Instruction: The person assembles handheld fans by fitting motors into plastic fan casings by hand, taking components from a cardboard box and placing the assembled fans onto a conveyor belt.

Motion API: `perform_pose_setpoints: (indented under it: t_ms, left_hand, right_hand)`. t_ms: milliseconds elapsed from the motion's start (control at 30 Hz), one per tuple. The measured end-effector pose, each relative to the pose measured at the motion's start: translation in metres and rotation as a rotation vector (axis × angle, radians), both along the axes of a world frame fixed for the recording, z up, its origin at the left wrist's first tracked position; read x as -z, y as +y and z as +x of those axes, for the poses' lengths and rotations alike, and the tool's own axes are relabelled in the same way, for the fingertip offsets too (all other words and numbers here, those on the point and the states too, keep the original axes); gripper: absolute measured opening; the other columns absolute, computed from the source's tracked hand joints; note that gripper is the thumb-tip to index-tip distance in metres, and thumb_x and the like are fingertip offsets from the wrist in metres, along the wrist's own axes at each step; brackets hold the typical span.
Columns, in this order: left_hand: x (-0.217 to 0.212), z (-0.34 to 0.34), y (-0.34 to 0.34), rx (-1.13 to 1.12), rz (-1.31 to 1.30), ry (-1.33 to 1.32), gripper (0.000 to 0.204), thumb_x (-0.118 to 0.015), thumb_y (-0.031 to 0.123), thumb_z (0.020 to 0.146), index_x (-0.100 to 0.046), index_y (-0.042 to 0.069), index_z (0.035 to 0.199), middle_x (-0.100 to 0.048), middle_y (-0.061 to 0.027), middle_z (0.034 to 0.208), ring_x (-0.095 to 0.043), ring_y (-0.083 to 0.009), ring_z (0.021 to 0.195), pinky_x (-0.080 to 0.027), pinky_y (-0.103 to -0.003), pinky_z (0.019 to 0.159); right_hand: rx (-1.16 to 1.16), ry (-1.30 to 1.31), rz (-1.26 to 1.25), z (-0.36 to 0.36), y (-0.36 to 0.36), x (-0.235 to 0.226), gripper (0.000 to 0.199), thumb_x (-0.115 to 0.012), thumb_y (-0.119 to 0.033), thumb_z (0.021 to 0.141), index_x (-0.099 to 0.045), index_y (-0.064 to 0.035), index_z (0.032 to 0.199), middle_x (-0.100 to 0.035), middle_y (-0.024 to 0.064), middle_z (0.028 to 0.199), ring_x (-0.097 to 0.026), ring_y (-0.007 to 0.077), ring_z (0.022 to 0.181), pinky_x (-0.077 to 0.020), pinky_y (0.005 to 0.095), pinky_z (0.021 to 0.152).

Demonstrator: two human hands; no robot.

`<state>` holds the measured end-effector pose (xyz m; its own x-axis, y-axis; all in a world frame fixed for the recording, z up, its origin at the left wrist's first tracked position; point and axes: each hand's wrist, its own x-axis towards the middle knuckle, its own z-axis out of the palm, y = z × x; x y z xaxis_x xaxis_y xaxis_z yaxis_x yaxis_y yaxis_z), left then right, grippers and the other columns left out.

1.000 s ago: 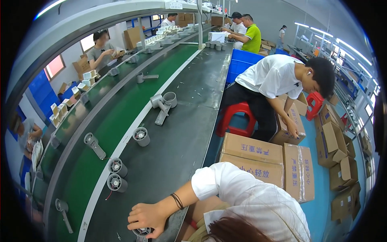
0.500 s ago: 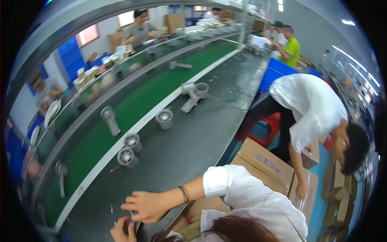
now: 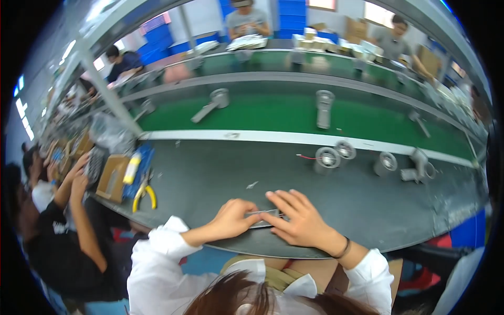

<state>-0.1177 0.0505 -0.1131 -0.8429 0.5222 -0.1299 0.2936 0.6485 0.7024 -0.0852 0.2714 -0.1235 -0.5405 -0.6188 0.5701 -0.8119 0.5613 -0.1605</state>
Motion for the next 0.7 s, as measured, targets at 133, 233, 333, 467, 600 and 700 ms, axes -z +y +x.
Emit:
perform_pose_setpoints:
  t_ms: [133,233,333,467,600,700]
  left_hand:
    - [-0.032,-0.020,-0.005,-0.124,0.030,0.106,0.020,-0.065,0.021,0.080,-0.068,0.001,0.080,-0.064,-0.0189,0.070,-0.063,-0.0345,0.068,-0.047,-0.042,0.062]
    - [-0.045,-0.072,-0.002,-0.156,0.071,0.258,0.018,-0.064,0.018,0.077,-0.068,0.001,0.076,-0.063,-0.0175,0.067,-0.064,-0.0311,0.065,-0.048,-0.040,0.062]
    - [-0.049,-0.134,-0.004,-0.289,0.055,0.337,0.017,-0.062,0.013,0.079,-0.066,-0.001,0.070,-0.060,-0.0094,0.054,-0.058,-0.0159,0.050,-0.045,-0.031,0.051]
    - [-0.026,-0.246,0.030,-0.513,0.000,0.341,0.016,-0.065,0.014,0.072,-0.069,0.000,0.066,-0.063,-0.0108,0.057,-0.062,-0.0196,0.053,-0.050,-0.034,0.057]
    - [0.026,-0.326,0.055,-0.749,-0.084,0.431,0.014,-0.065,0.012,0.070,-0.069,-0.002,0.068,-0.066,-0.0159,0.066,-0.067,-0.0300,0.067,-0.052,-0.039,0.067]
    - [0.039,-0.347,0.076,-0.841,0.041,0.438,0.022,-0.069,0.018,0.074,-0.066,-0.001,0.084,-0.066,-0.0225,0.091,-0.064,-0.0382,0.090,-0.051,-0.042,0.077]
  right_hand:
    - [-0.014,0.108,0.029,-0.005,0.007,-0.009,0.042,-0.071,-0.020,0.068,-0.066,-0.0168,0.110,-0.049,0.0181,0.132,-0.046,0.0356,0.121,-0.0353,0.0508,0.101]
    - [0.098,0.174,-0.016,-0.002,0.016,-0.015,0.040,-0.068,-0.018,0.069,-0.067,-0.0148,0.110,-0.050,0.0222,0.130,-0.048,0.0384,0.118,-0.0360,0.0502,0.100]
    - [0.058,0.182,-0.059,-0.009,0.014,-0.011,0.039,-0.067,-0.017,0.070,-0.067,-0.0129,0.109,-0.050,0.0243,0.129,-0.049,0.0386,0.116,-0.0373,0.0496,0.098]
    - [0.081,0.173,-0.060,-0.007,0.014,-0.013,0.040,-0.068,-0.014,0.068,-0.067,-0.0111,0.108,-0.050,0.0255,0.129,-0.051,0.0378,0.112,-0.0397,0.0484,0.094]
    - [0.115,0.171,-0.110,-0.013,0.014,-0.013,0.041,-0.068,-0.011,0.066,-0.067,-0.0085,0.108,-0.049,0.0260,0.130,-0.053,0.0376,0.106,-0.0421,0.0456,0.088]
    - [0.155,0.175,-0.125,-0.015,0.019,-0.013,0.042,-0.068,-0.011,0.066,-0.066,-0.0071,0.108,-0.048,0.0266,0.131,-0.053,0.0374,0.101,-0.0425,0.0436,0.084]
